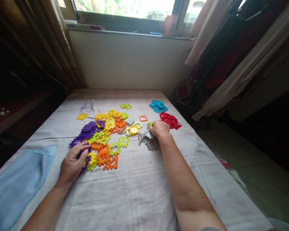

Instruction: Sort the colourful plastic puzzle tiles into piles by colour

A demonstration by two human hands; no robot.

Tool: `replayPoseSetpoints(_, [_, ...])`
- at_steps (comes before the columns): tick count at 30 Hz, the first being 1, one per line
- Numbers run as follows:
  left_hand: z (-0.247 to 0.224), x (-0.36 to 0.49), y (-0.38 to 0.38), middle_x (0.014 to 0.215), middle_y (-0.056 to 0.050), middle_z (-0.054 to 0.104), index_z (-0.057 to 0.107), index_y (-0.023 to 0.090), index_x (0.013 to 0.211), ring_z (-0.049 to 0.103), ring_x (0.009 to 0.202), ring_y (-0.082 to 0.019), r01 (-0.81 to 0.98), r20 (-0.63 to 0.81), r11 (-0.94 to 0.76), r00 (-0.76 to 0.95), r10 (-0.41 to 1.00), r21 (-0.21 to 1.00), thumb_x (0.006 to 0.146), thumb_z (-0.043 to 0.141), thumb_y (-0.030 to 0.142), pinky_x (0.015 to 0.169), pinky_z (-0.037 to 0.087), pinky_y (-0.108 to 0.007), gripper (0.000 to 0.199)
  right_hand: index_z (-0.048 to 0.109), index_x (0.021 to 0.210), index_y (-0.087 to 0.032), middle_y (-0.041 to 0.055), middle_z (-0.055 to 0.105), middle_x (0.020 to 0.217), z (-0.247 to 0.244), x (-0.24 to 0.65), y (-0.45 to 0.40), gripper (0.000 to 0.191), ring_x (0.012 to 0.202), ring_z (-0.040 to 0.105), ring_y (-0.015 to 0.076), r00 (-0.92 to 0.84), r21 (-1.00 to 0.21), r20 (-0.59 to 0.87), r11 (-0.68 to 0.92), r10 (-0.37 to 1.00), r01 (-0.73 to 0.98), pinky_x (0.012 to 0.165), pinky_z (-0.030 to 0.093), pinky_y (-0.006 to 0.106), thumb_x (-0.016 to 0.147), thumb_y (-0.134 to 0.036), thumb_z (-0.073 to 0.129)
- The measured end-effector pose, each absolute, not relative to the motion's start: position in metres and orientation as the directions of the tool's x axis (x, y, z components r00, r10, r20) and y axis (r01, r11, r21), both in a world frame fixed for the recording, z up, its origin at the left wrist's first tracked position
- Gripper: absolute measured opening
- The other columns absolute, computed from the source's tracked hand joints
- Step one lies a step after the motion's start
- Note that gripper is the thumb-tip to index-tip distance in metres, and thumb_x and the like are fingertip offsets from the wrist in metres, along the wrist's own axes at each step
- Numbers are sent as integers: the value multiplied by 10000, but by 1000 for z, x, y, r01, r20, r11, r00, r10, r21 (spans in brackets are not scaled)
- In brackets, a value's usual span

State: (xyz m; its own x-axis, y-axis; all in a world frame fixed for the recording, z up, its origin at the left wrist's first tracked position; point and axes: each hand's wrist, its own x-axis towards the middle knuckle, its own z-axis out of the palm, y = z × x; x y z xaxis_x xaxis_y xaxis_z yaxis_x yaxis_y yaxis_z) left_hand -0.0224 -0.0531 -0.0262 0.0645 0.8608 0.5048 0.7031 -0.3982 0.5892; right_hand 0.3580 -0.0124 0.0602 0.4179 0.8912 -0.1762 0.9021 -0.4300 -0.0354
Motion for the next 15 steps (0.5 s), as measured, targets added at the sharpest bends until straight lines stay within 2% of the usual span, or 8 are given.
replayPoseSetpoints(5, [-26,-21,-53,1144,-52,730,719,243,952,624,1183,-239,704,493,-389,62,868,595,890,507,385,1117,434,-460,262,787,1036,-235,147,750,1067,68,359,-10,281,1035,685,285,406,4,-181,-412,896,911,807,508,339,815,-296,624])
replayPoseSetpoints(11, [-27,-21,-53,1128,-61,736,722,234,951,628,1173,-248,706,512,-399,61,857,584,888,499,396,1100,447,-473,283,787,1023,-239,143,747,1053,83,356,-16,264,1009,685,297,442,-30,-131,-449,887,893,819,500,368,830,-265,609])
replayPoseSetpoints(13, [-27,-21,-53,1129,-62,735,723,233,951,631,1168,-249,705,513,-400,59,856,586,889,498,399,1097,450,-471,286,789,995,-222,133,755,1019,87,348,-14,244,974,688,283,388,-119,-112,-400,915,909,812,497,349,829,-267,617])
replayPoseSetpoints(15, [-26,-20,-53,1134,-56,734,722,240,950,628,1174,-247,704,506,-393,55,861,592,886,502,399,1101,446,-469,279,767,1055,-209,102,761,1013,88,338,-10,281,936,692,233,259,-332,-81,-271,963,904,803,498,302,881,-300,566])
